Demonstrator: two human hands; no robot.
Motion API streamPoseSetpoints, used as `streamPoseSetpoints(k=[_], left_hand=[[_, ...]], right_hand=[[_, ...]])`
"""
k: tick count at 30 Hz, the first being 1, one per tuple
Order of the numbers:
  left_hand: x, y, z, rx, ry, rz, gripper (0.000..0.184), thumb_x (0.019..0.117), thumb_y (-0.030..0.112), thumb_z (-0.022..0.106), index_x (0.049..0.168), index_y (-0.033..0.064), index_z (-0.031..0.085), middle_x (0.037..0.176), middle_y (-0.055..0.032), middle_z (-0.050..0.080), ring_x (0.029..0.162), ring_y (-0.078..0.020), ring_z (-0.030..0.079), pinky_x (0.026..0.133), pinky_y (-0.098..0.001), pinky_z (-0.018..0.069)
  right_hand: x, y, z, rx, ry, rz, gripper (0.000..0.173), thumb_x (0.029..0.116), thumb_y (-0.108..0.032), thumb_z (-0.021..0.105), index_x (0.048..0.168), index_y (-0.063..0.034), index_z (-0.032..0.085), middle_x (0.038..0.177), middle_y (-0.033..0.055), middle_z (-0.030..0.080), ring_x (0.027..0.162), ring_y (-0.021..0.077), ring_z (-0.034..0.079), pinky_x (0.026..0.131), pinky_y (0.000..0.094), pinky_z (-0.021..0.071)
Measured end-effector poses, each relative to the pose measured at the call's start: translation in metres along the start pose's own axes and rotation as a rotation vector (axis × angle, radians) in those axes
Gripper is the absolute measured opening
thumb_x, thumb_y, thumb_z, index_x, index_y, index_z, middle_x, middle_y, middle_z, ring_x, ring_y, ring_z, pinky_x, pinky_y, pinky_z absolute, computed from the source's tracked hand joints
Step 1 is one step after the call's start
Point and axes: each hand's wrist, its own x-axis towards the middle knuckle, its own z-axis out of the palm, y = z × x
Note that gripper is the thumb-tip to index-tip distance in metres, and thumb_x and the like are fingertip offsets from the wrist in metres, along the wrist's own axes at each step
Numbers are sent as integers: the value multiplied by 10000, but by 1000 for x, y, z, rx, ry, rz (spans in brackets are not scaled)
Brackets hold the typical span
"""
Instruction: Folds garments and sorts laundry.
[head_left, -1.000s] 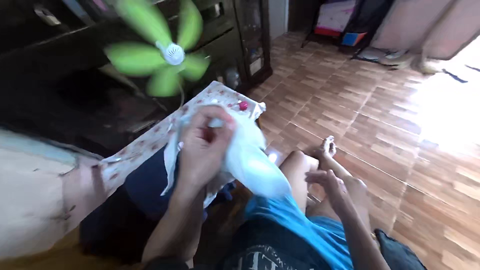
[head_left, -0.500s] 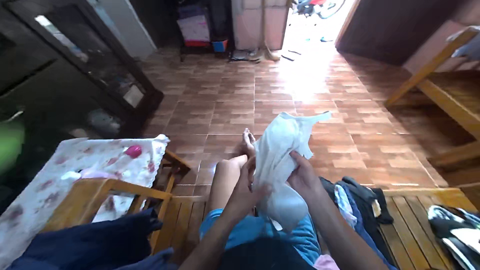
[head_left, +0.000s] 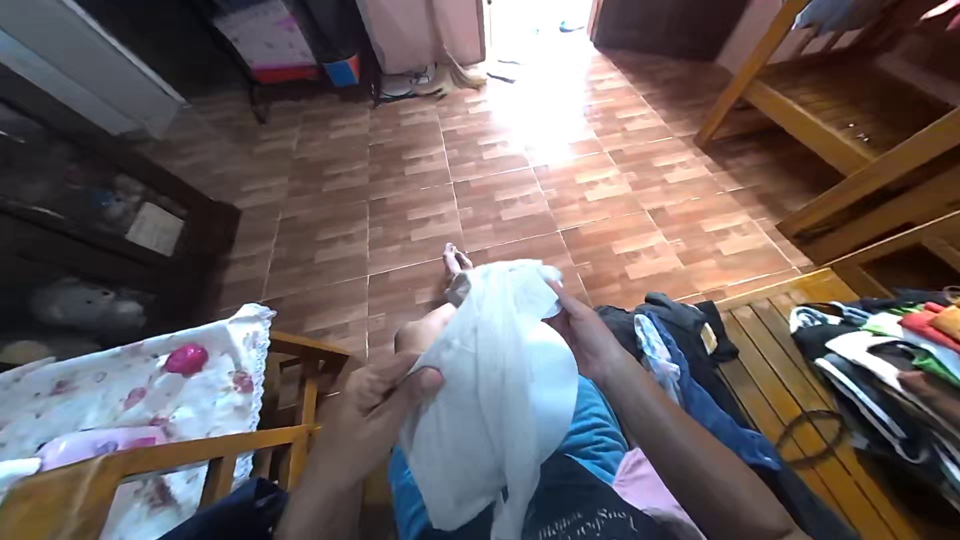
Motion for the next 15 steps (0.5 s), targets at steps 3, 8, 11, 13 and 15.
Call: streamPoseSetpoints(k=[3, 8, 11, 13, 15], left_hand=[[5, 13, 3, -74, 87, -23, 170, 1009, 412, 600, 1015, 332, 749, 845, 223, 722, 718, 107, 657, 644, -93, 557], [12, 17, -16, -78, -246, 16, 181, 1024, 383, 589, 1020, 295, 748, 844, 246, 704, 729, 159, 622, 649, -46, 517], [30, 19, -10, -45, -565, 112, 217, 1052, 329, 562, 979, 177, 699, 787, 184, 658, 719, 175, 574, 641, -27, 473], [42, 32, -6, 32, -656, 166, 253, 1055, 320, 559, 934, 134, 680, 727, 140, 622, 678, 165, 543, 611, -31, 446], [50, 44, -21, 135, -686, 193, 242, 1049, 333, 574, 961, 147, 702, 731, 134, 642, 675, 152, 562, 612, -49, 467]], right_hand=[[-9, 1, -20, -412, -129, 14, 538, 1131, -322, 179, 1003, -50, 625, 774, -22, 716, 719, 72, 706, 665, 264, 599], [-5, -16, -53, -763, -99, -586, 318, 1071, -294, 424, 984, -77, 640, 841, -95, 640, 766, -31, 605, 729, 199, 531], [1, -27, -30, -882, -557, -836, 679, 1050, -570, 399, 1342, 21, 564, 1336, 102, 653, 1254, 132, 603, 1059, 346, 506], [8, -23, -7, -920, -833, -908, 665, 1053, -525, 425, 1213, 74, 665, 1190, 162, 711, 1198, 199, 640, 1110, 431, 456], [8, -28, -2, -1008, -932, -865, 522, 1018, -388, 511, 969, 80, 736, 881, 128, 721, 923, 168, 677, 1021, 448, 452]])
